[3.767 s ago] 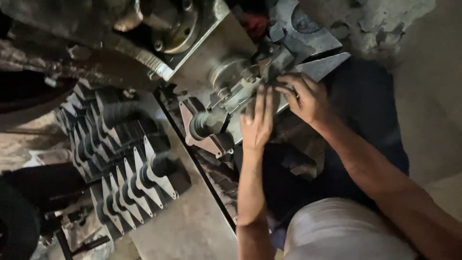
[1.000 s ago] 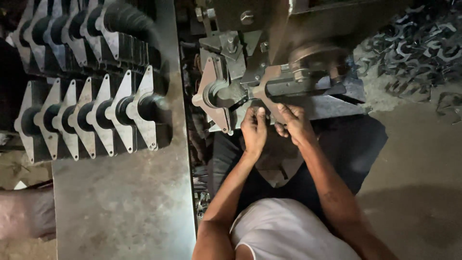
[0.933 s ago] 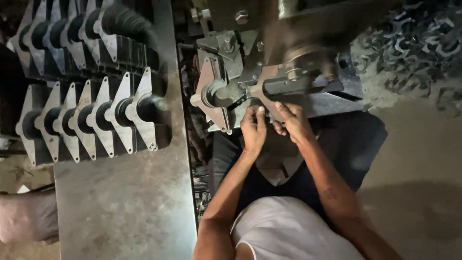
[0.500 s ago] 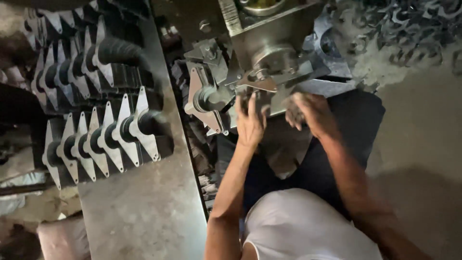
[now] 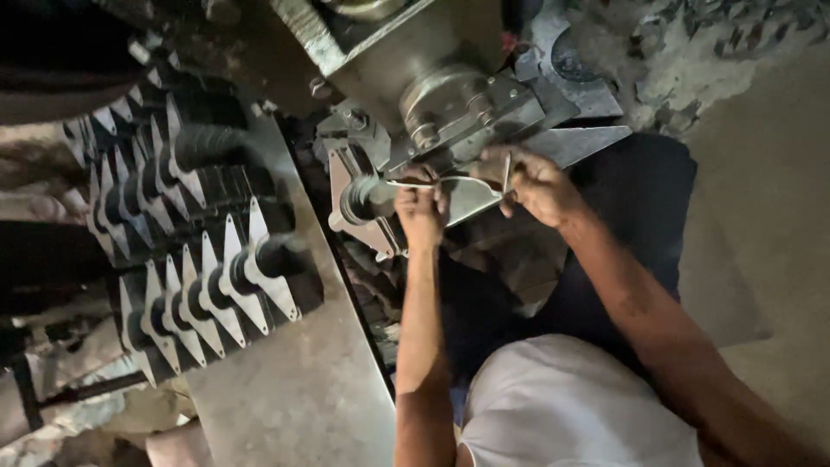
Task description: Placing metal brackets into a press to bend them into shape.
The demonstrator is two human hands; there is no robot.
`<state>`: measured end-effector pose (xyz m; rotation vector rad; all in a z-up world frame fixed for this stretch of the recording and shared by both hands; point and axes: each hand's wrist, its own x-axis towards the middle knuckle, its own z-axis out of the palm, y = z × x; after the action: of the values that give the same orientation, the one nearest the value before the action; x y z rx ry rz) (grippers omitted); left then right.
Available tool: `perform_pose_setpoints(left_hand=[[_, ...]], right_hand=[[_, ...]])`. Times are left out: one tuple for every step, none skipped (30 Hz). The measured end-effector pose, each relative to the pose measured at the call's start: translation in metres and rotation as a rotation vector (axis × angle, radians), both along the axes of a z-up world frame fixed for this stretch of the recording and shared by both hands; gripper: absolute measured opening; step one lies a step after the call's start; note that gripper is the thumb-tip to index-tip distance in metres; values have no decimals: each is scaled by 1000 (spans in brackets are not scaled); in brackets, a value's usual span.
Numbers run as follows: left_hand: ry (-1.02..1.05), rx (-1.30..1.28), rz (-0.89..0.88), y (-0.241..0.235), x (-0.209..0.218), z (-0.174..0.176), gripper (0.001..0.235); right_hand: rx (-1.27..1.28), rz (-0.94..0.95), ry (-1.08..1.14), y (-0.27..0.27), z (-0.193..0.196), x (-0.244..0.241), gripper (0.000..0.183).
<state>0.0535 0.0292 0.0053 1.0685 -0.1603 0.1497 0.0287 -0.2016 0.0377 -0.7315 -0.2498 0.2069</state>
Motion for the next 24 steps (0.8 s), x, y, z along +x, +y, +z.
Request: perform_pose_setpoints(left_hand=[[33,-107,-76,-7,-4,-2,8],[69,-215,-151,-14,-8,-4,13],[75,-208,-168,-20,-8,2,13],[132,-123,-157,-27,-8,8,18],[189,-35,-137,-32,-9,14,24],[195,-26,-145,-37,-11,18,24],[212,107,-98,-39,-13,23,25],[226,241,-51,-43,-14,27,27],[226,259,-64,-44,-14,23,27],[206,281,-46,-45,-15,20,27],[192,303,-37,-46,-18,16,27],[197,322,-59,-43,-20,14,27],[189,339,-57,-43,-21,12,26],[179,355,-54,-42,-23,10,25],[174,363,-68,-43,-21,9,25],[163,372,-59,-44,-20,8,25],[155,384,-45,-43,-21,8,24],[153,395,-55,-44,-20,8,24],[165,400,-52,-43,-22,9,24],[177,406,-49,-41,-25,10,24],[172,411,-69,-43,-24,11,24],[174,395,-72,-44,-22,12,23],[176,372,-61,-46,-23,13,22],[172,370,-66,-47,-22,9,22]], right_hand=[[-28,37,3,-2,-12,-5,44],[-56,75,4,-4,-23,-10,37],[-49,58,8,-2,-12,-13,37],[-236,34,-127,0,-1,-16,21],[-421,18,-259,3,10,-19,12],[-413,9,-252,7,23,-20,12],[-657,-130,-280,12,35,-21,12],[-902,-269,-300,16,47,-22,11],[-888,-284,-290,18,40,-14,11],[-1022,-444,-429,19,33,-6,13],[-1158,-605,-558,20,25,-2,17],[-1152,-623,-533,23,20,0,17],[-1211,-576,-505,23,16,2,21],[-1267,-528,-476,24,12,4,26],[-1265,-544,-468,21,10,7,26],[-1149,-545,-522,19,8,10,27],[-1028,-541,-573,17,6,11,29],[-1022,-553,-565,16,4,14,29],[-1038,-534,-570,17,1,13,25],[-1052,-516,-575,18,-2,12,21],[-1056,-534,-564,16,0,13,21],[-1131,-503,-549,14,3,14,22],[-1206,-458,-543,11,6,16,24],[-1210,-464,-543,10,9,15,24]])
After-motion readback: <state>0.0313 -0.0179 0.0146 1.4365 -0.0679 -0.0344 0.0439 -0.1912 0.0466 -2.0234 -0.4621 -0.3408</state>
